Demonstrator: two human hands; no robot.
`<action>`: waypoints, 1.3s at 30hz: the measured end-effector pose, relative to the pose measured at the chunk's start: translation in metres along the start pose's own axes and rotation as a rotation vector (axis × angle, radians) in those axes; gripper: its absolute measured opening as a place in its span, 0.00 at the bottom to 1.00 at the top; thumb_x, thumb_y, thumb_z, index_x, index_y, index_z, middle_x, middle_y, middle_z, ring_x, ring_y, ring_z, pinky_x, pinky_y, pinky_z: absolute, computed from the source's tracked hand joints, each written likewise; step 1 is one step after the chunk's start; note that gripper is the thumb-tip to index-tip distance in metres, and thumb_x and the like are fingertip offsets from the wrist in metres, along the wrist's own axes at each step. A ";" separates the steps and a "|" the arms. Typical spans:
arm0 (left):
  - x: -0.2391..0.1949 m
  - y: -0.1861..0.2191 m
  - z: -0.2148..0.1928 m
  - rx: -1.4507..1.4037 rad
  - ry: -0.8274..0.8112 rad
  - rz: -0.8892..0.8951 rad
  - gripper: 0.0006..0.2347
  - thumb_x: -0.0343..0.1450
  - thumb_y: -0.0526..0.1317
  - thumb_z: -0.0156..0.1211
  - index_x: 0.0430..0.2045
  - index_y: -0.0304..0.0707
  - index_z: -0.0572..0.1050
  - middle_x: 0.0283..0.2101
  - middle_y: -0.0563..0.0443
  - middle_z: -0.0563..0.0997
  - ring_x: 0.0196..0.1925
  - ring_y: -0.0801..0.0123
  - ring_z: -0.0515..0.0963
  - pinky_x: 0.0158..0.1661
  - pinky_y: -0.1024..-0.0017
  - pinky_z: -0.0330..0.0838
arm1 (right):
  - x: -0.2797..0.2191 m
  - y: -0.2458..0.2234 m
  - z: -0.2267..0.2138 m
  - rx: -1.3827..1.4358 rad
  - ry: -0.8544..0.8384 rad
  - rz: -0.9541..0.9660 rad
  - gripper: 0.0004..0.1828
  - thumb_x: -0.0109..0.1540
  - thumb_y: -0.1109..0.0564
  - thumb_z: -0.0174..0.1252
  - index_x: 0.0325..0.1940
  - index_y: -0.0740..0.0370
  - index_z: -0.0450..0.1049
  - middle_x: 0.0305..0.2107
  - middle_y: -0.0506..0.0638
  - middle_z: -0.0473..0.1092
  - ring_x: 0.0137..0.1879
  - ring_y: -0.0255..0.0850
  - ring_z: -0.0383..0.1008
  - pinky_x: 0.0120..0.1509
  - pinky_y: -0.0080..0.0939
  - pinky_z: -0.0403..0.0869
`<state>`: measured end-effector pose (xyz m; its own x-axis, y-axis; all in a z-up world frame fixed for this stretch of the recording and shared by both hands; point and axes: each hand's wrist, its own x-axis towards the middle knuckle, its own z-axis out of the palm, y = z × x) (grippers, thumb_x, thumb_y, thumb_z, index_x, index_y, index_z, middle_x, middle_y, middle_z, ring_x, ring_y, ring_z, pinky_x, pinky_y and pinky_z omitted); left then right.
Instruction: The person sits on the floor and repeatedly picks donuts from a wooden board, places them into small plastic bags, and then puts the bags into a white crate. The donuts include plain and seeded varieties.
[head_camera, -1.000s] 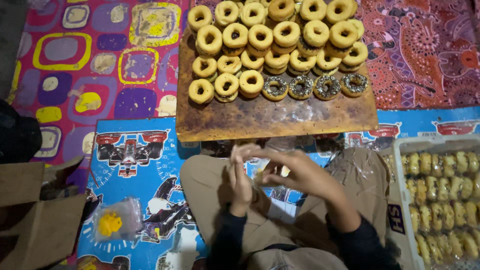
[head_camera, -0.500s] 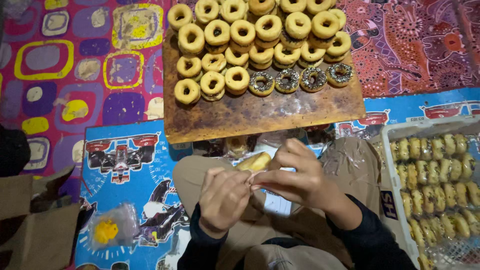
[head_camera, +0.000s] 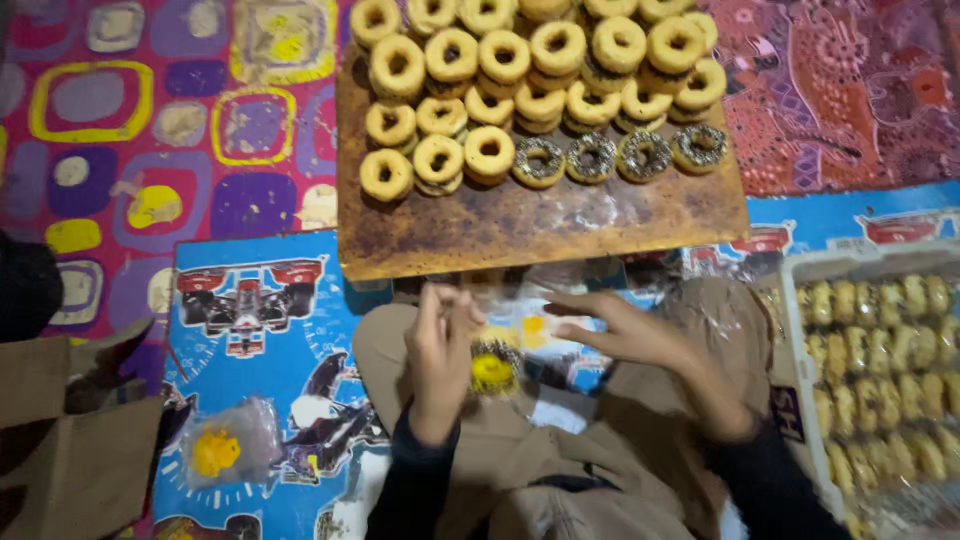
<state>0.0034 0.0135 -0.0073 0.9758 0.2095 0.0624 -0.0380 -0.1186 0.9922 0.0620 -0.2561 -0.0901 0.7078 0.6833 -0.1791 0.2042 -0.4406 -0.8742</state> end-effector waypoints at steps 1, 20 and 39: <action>0.004 -0.017 0.001 -0.006 0.036 0.004 0.05 0.77 0.35 0.57 0.39 0.30 0.73 0.33 0.48 0.81 0.36 0.71 0.83 0.38 0.76 0.79 | 0.021 -0.001 0.024 0.074 0.087 -0.306 0.35 0.64 0.51 0.61 0.74 0.66 0.64 0.64 0.62 0.69 0.66 0.53 0.70 0.67 0.50 0.67; 0.022 -0.279 -0.001 0.322 0.275 -0.113 0.10 0.69 0.38 0.70 0.29 0.29 0.76 0.29 0.41 0.82 0.33 0.56 0.80 0.36 0.65 0.77 | 0.161 0.116 0.196 0.342 1.017 0.231 0.24 0.54 0.53 0.76 0.43 0.63 0.69 0.36 0.49 0.70 0.41 0.40 0.70 0.46 0.39 0.72; -0.101 -0.136 0.123 0.141 -0.613 0.064 0.26 0.80 0.54 0.40 0.63 0.30 0.67 0.63 0.32 0.69 0.66 0.47 0.67 0.67 0.56 0.57 | -0.127 0.048 0.068 0.906 0.553 0.135 0.48 0.55 0.52 0.75 0.73 0.63 0.58 0.58 0.52 0.68 0.64 0.41 0.69 0.67 0.43 0.72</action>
<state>-0.0631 -0.1111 -0.1619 0.9201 -0.3917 0.0066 -0.1125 -0.2482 0.9622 -0.0640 -0.3241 -0.1401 0.9417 0.2019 -0.2690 -0.3162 0.2587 -0.9127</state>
